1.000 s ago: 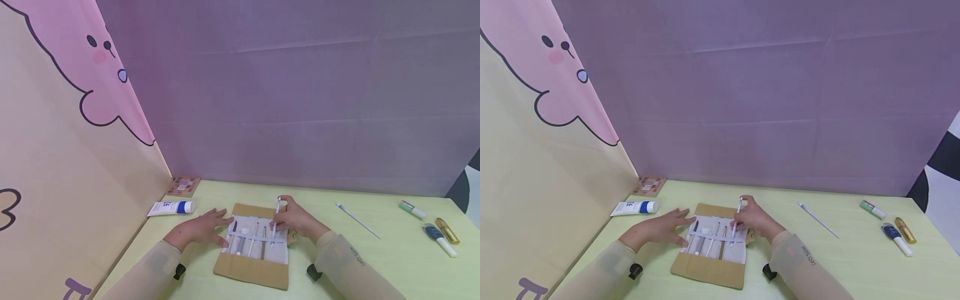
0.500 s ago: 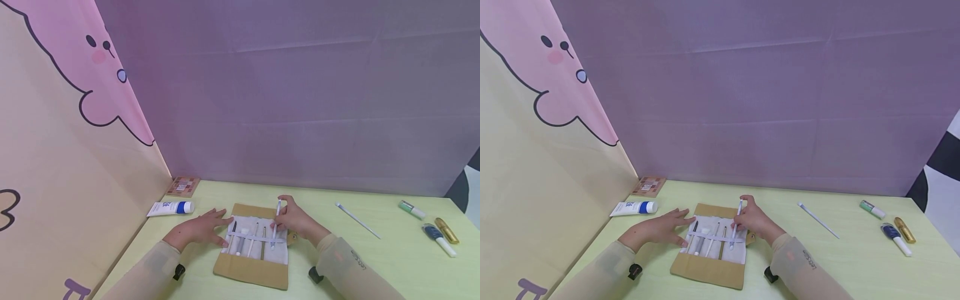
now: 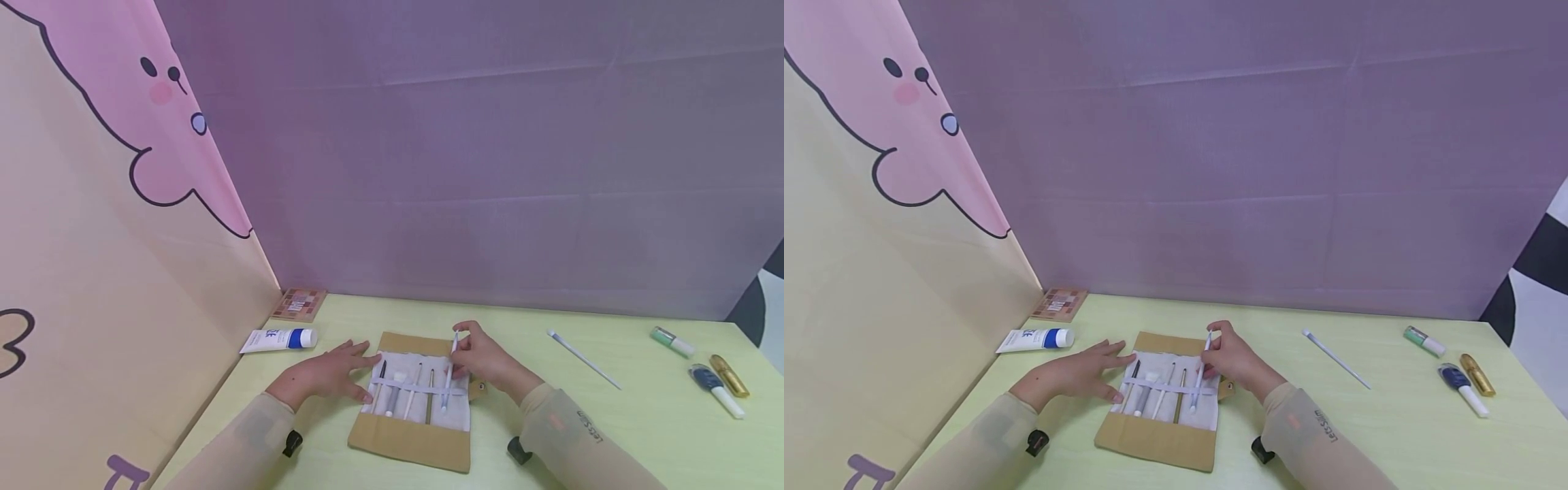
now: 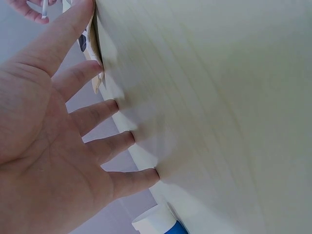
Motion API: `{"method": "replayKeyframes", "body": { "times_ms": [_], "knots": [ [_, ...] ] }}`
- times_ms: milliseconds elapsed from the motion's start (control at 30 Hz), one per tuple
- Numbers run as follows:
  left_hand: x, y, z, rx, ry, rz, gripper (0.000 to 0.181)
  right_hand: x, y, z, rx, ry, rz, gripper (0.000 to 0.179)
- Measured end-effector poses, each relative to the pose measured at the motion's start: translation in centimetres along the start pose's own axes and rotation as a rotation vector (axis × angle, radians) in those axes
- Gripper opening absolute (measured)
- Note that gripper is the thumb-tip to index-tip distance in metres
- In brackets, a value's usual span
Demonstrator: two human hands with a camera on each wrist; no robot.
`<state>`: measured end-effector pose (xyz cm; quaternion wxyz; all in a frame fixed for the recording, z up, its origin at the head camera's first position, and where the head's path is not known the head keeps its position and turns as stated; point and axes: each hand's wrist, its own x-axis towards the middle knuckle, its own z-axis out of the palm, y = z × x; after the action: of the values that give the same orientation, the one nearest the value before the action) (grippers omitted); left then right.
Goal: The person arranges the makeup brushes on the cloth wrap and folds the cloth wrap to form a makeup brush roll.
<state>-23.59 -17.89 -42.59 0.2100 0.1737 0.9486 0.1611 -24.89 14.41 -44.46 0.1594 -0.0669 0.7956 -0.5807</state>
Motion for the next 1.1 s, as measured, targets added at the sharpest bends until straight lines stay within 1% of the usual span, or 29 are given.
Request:
{"method": "replayKeyframes", "body": {
  "times_ms": [233,433,667,933,1100],
  "knots": [
    [0.0,0.0,0.1,0.006,-0.002,0.006,0.084,-0.3,-0.1,0.0,-0.011,-0.002,-0.021,0.060],
    [0.0,0.0,-0.1,0.010,-0.002,0.014,0.084,0.0,0.2,-0.1,-0.010,-0.009,-0.016,0.055],
    [0.0,-0.1,0.0,0.004,0.002,0.016,0.084,-0.1,-0.1,-0.3,-0.012,-0.019,0.003,0.040],
    [0.1,0.0,0.0,0.001,-0.003,0.005,0.084,-0.1,0.0,-0.7,-0.029,-0.057,-0.012,0.020],
    [0.0,0.0,0.0,-0.006,-0.005,0.008,0.084,-0.2,-0.1,-1.0,-0.046,-0.072,-0.005,0.018]
  ]
}}
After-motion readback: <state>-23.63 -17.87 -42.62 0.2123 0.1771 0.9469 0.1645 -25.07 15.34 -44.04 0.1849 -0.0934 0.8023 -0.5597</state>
